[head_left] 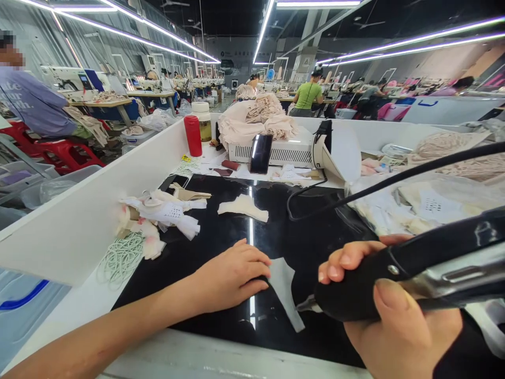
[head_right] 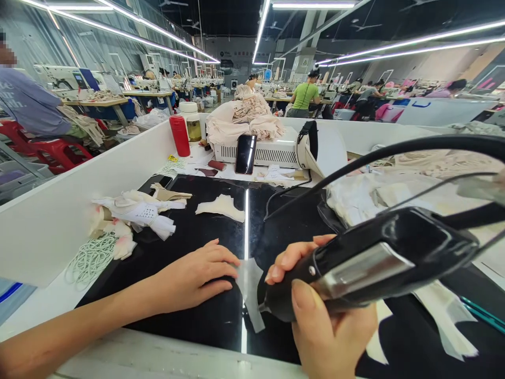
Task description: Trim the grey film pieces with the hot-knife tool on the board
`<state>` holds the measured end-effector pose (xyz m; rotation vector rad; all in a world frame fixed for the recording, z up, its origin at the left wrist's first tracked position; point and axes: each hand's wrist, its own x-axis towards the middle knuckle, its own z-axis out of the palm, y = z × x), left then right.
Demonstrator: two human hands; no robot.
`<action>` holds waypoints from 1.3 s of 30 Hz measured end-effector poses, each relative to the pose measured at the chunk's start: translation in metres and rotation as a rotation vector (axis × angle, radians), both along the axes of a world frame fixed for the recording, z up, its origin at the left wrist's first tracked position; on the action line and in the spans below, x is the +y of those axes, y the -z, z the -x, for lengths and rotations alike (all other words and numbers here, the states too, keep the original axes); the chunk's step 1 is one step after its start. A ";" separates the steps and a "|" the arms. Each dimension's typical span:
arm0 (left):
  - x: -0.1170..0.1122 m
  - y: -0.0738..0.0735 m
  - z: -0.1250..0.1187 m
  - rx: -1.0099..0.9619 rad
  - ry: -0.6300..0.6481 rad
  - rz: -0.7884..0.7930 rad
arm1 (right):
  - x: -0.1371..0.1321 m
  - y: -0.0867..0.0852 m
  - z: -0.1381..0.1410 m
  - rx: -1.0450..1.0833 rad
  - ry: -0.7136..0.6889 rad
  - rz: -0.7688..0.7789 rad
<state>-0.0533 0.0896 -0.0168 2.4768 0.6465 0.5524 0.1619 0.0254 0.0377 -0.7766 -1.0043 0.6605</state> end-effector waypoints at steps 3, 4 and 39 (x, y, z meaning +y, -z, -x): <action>-0.006 0.004 -0.001 -0.028 0.034 -0.030 | 0.004 -0.004 -0.006 0.039 0.167 0.044; -0.009 0.005 -0.003 -0.041 0.057 -0.030 | 0.005 -0.005 -0.007 0.061 0.218 0.066; -0.007 -0.001 -0.016 0.013 0.173 0.013 | 0.001 -0.003 0.008 0.024 -0.003 -0.013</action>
